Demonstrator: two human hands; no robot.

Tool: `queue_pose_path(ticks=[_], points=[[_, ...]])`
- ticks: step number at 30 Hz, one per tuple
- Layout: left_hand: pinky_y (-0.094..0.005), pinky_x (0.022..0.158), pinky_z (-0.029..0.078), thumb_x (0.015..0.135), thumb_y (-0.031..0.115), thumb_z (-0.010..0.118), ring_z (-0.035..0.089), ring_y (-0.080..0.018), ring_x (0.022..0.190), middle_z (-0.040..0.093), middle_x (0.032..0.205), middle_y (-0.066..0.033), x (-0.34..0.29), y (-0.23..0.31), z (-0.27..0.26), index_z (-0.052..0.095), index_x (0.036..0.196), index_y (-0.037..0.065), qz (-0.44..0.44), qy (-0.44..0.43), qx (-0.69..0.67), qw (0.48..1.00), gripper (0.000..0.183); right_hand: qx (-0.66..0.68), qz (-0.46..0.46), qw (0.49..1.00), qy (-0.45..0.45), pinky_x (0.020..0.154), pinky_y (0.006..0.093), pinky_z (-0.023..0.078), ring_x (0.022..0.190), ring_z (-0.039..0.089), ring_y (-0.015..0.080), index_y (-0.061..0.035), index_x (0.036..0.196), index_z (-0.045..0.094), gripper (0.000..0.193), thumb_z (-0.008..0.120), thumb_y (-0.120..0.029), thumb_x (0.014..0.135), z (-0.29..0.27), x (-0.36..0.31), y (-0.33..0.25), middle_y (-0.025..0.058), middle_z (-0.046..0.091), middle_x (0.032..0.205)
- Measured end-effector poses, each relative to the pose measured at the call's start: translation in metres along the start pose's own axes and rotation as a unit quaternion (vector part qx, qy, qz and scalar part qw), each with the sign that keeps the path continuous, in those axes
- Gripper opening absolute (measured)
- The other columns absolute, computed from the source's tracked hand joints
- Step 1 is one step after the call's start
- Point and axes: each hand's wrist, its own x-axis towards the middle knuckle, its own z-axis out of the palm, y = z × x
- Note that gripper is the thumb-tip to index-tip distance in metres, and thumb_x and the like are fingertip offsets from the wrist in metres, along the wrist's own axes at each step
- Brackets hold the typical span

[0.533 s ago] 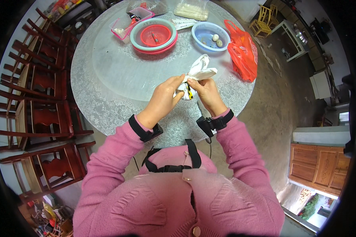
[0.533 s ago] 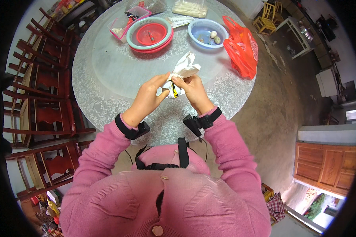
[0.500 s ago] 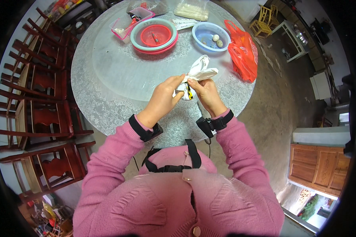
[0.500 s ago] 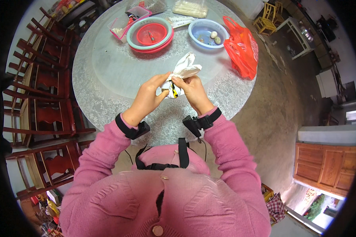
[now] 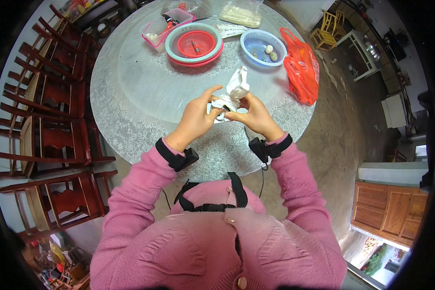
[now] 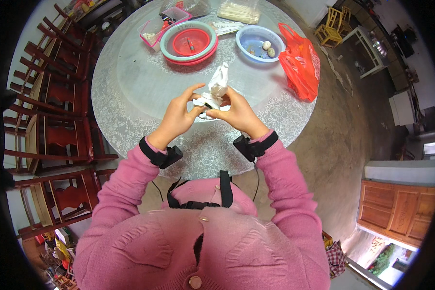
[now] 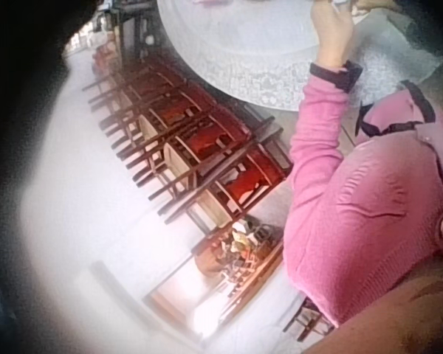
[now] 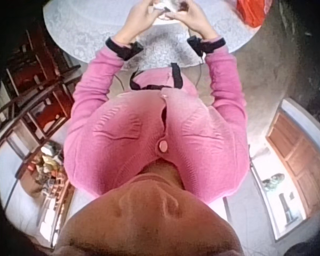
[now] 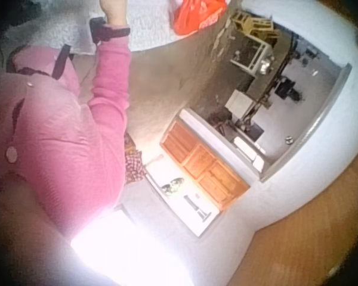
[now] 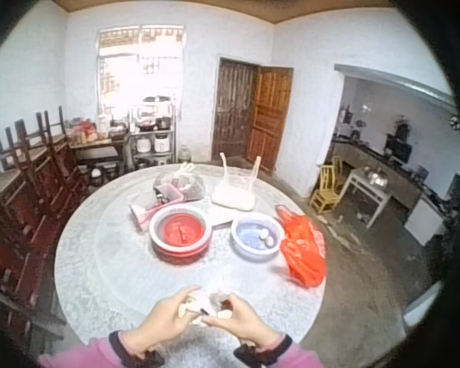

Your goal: The person wipes a round table with a gray sponge, moving items like a plastic container, bowls, and a bag to reach different areas. They then open a white plastic bag, remove a white cloth, and continue wiping the table surface.

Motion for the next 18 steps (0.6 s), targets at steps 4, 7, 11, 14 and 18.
queue_pose_path(ticks=[4,7,11,14,18], points=[[-0.0319,0.084,0.054,0.088,0.0,0.072,0.07,-0.0165,0.095,0.073,0.104,-0.0112,0.002,-0.012,-0.002,0.043,0.147,0.002,-0.085,-0.076,-0.117,0.987,0.066,-0.117,-0.061,0.991,-0.034,0.089,0.0365,0.051,0.104,0.067,0.0245,-0.0043,0.133,0.055,0.063,0.086,-0.013,0.079,-0.006,-0.002,0.001,0.0123,0.069,0.114],[-0.0301,0.086,0.054,0.09,0.001,0.073,0.069,-0.0143,0.095,0.073,0.105,-0.0083,0.005,-0.022,-0.002,0.042,0.147,0.0,-0.139,-0.135,-0.246,0.95,0.065,-0.208,-0.13,0.969,-0.028,0.093,0.0398,0.05,0.107,0.066,0.0309,-0.0048,0.133,0.056,0.063,0.085,-0.01,0.077,-0.009,-0.003,0.003,0.0137,0.068,0.117],[-0.0293,0.089,0.054,0.091,0.006,0.074,0.069,-0.0153,0.098,0.074,0.109,-0.0119,0.01,-0.031,-0.006,0.044,0.143,-0.008,-0.175,-0.217,-0.291,0.915,0.061,-0.294,-0.207,0.933,0.006,0.095,0.0426,0.049,0.108,0.063,0.038,-0.006,0.133,0.055,0.064,0.084,-0.007,0.076,-0.01,-0.007,0.009,0.0157,0.065,0.121],[-0.0289,0.09,0.053,0.091,0.007,0.075,0.069,-0.0139,0.098,0.074,0.108,-0.0111,0.011,-0.034,-0.007,0.045,0.144,-0.007,-0.206,-0.253,-0.325,0.887,0.062,-0.282,-0.224,0.931,0.053,0.091,0.0408,0.051,0.107,0.064,0.0349,-0.0068,0.129,0.056,0.062,0.084,-0.005,0.074,-0.006,-0.009,0.016,0.0147,0.065,0.118],[-0.0277,0.088,0.053,0.092,0.009,0.075,0.069,-0.0134,0.096,0.075,0.105,-0.0109,0.008,-0.03,0.006,0.044,0.145,-0.009,-0.248,-0.107,-0.32,0.908,0.064,-0.305,-0.255,0.901,0.176,0.084,0.0414,0.052,0.1,0.064,0.0319,-0.008,0.119,0.058,0.051,0.082,-0.004,0.074,0.01,-0.011,0.022,0.0094,0.063,0.111]])
